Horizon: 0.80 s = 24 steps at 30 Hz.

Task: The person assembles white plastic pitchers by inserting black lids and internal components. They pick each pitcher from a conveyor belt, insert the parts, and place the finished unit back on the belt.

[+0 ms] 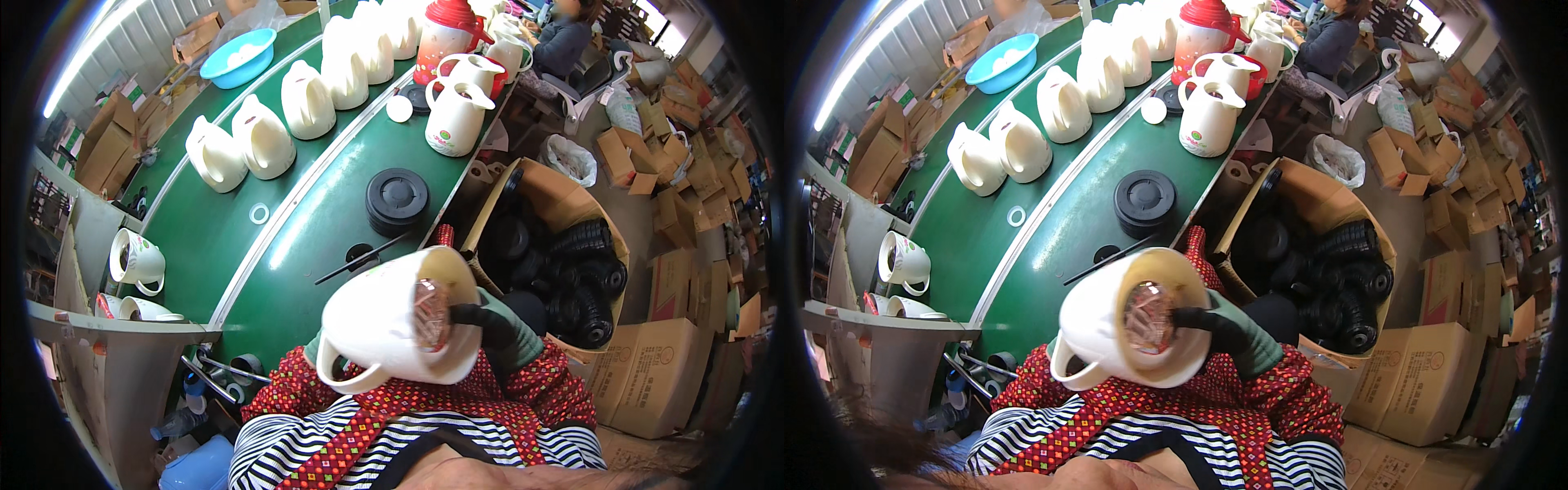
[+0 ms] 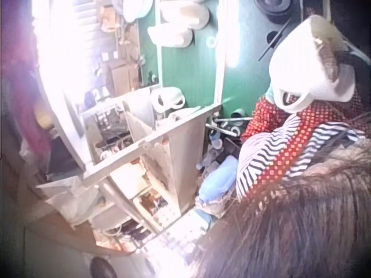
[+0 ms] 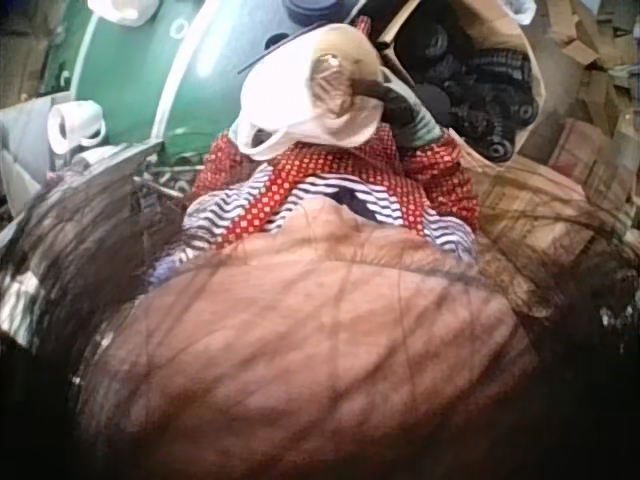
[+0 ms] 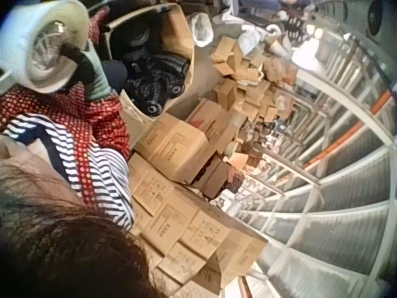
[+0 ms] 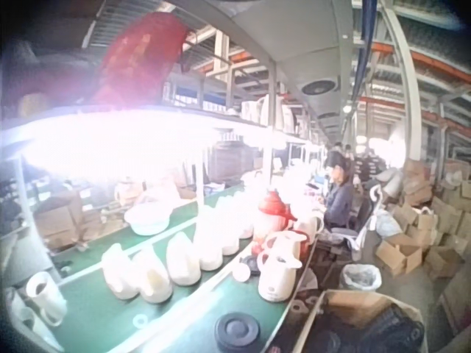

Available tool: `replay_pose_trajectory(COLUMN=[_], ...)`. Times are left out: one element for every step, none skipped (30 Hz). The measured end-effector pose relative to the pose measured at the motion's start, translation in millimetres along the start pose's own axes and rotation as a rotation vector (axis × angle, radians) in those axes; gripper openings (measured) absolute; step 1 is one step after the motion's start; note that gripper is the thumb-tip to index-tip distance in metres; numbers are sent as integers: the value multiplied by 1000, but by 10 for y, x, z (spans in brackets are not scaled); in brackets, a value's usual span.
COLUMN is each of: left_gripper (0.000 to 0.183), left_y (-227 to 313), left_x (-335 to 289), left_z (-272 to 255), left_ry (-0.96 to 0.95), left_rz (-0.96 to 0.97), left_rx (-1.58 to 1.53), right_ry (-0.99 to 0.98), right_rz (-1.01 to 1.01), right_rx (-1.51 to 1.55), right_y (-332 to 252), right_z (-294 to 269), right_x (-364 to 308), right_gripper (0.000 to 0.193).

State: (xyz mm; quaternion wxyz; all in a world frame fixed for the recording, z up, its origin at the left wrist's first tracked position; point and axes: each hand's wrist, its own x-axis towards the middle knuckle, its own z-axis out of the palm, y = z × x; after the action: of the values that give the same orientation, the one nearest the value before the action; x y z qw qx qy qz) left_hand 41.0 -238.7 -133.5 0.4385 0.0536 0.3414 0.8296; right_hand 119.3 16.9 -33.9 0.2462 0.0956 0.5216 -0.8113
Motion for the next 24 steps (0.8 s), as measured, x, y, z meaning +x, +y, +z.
replay_pose_trajectory(left_gripper=[72,71,70,70,69,69,68,67,67,66,66,65,64,64,63,63,62,62,61,61,60,59,59,58], left_y=[51,108,178,261,358,428,500,558,602,627,639,642,652,605,574,551,533,523,521,497,478,469,473,479], left_x=[-117,-289,-412,-485,-535,-571,-569,-579,-623,-694,-803,-890,-965,-1096,-1186,-1250,-1271,-1265,-1220,-1157,-1109,-1003,-857,-706], left_z=[-73,-203,-281,-354,-368,-384,-384,-379,-376,-390,-392,-407,-424,-433,-447,-458,-458,-460,-469,-479,-417,-367,-300,-222], left_ry=[29,88,131,169,207,241,262,283,302,333,363,389,410,443,471,485,490,483,468,440,435,413,378,341], left_rz=[18,67,97,124,153,181,204,222,232,242,245,244,242,252,260,265,264,260,251,252,255,252,243,239], left_rx=[-2,1,2,4,14,21,39,50,62,62,62,58,60,52,49,50,48,53,65,70,87,111,135,171], right_ry=[-47,-125,-153,-163,-179,157,395,475,527,577,570,563,558,530,505,484,510,579,634,680,605,442,344,251], right_rz=[-61,-119,38,-107,-457,-578,-569,-428,-395,-358,-296,-234,-171,-168,-163,-157,-188,-245,-319,-394,-501,-527,-660,-787], right_rx=[5,2,149,-42,-258,-863,-1258,-1424,-1590,-1753,-1770,-1784,-1797,-1795,-1791,-1786,-1763,-1737,-1678,-1632,-1437,-1265,-1155,-1042], right_y=[7,52,17,-78,-5,-239,-279,-269,-267,-257,-256,-267,-275,-269,-269,-265,-252,-220,-194,-203,-240,-320,-310,-269], right_z=[52,48,-25,-84,-226,-159,-220,-293,-312,-318,-349,-379,-424,-416,-433,-454,-465,-501,-549,-514,-380,-296,-251,-187], right_x=[140,340,486,715,1121,1367,1610,1911,2140,2314,2437,2543,2623,2683,2715,2733,2702,2673,2598,2476,2295,2034,1781,1526], right_gripper=[66,66,72,78,77,84,91,101,103,105,104,102,101,98,96,93,88,88,87,86,87,92,94,97])
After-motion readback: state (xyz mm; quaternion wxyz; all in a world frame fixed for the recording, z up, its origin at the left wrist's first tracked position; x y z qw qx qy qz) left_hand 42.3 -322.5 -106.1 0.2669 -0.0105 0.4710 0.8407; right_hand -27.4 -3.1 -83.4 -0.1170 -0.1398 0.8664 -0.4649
